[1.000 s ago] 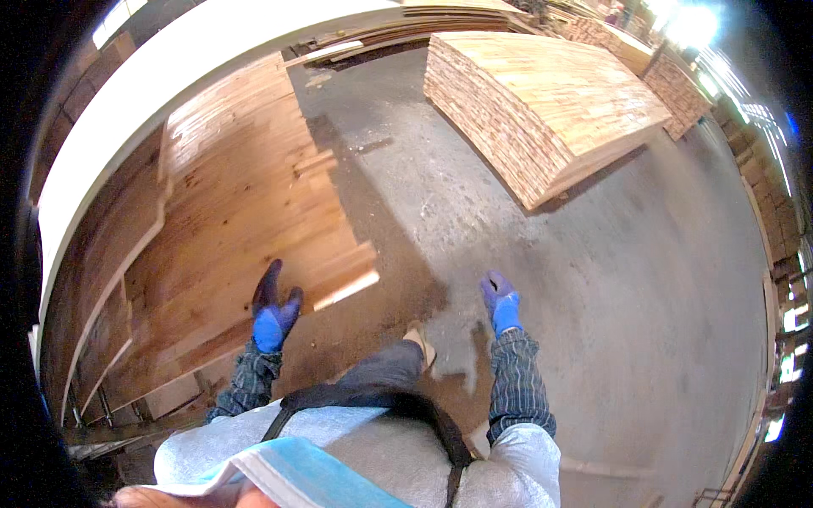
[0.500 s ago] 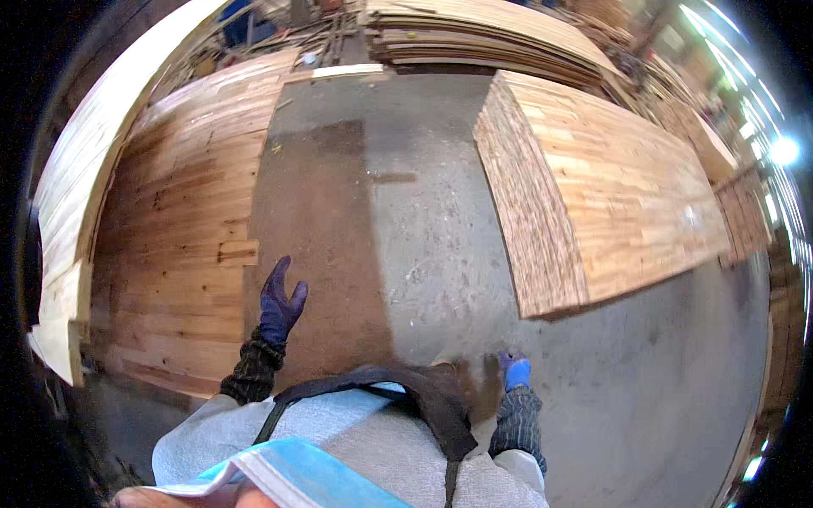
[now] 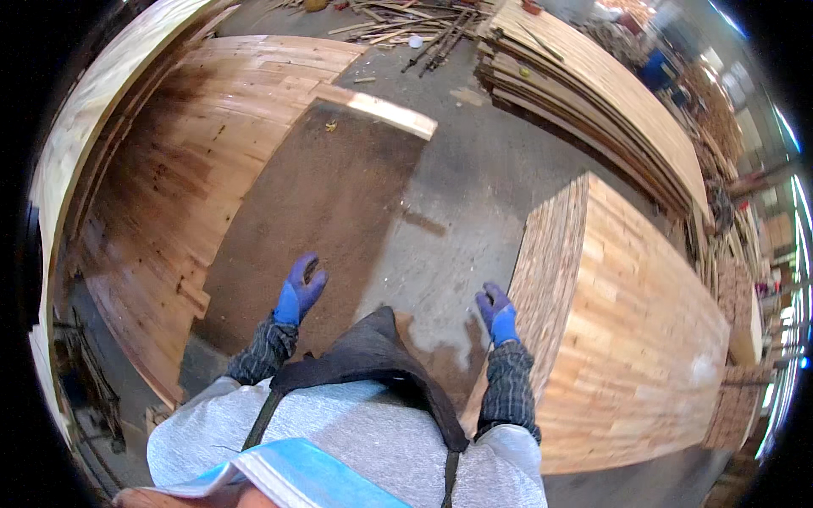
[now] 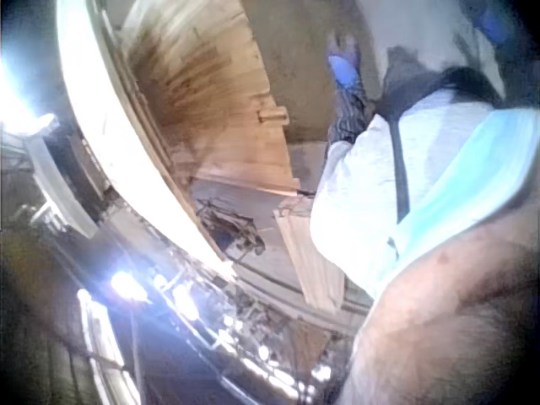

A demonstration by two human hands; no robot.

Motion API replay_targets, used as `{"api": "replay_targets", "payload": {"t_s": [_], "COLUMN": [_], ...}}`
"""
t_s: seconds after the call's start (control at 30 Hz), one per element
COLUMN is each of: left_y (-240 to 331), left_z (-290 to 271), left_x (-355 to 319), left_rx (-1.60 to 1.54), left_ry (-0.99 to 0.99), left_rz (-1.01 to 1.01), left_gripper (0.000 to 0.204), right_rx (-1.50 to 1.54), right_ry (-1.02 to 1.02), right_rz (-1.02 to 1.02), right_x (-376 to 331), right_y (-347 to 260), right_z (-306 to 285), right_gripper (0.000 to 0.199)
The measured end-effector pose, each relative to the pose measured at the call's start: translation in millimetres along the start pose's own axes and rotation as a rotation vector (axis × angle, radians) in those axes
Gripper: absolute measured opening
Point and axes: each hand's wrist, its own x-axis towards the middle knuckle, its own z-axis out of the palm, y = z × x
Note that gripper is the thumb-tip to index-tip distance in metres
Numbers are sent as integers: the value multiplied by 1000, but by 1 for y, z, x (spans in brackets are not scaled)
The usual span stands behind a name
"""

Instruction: The person handles large wooden planks in a workshop, lifting and moving them between stacks. They also use a hand saw to cut a small piece of wood on the floor. The person wears blue gloves and a face mask throughout the task.

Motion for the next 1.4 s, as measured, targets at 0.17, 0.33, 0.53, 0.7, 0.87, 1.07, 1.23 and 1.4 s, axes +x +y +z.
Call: {"api": "replay_targets", "payload": {"t_s": [0.17, 0.33, 0.53, 0.7, 0.87, 1.07, 1.23, 1.4], "left_y": [62, 91, 123, 88, 71, 25, 155, 154], "left_z": [73, 118, 153, 155, 160, 149, 187, 246], "left_x": [131, 276, 377, 390, 396, 380, 520, 636], "left_rx": [-263, -276, -787, -754, -331, -272, 879, 966], "left_ry": [31, 318, 547, 833, 973, 1179, 1317, 1261], "left_rz": [-87, -104, -287, -359, -602, -530, -715, -774], "left_gripper": [55, 55, 33, 29, 40, 45, 66, 68], "right_rx": [37, -13, -208, -145, 276, -203, -303, 23], "right_ry": [-187, -270, -238, -171, -281, -426, -446, -301], "right_rz": [167, 372, 182, -98, -54, -332, -217, -288], "right_x": [77, 144, 352, 613, 817, 998, 1115, 1292], "right_y": [41, 120, 272, 221, 138, 101, 110, 186], "right_z": [-51, -109, -184, -242, -245, -214, -229, -238], "right_gripper": [45, 41, 34, 35, 42, 54, 63, 54]}}
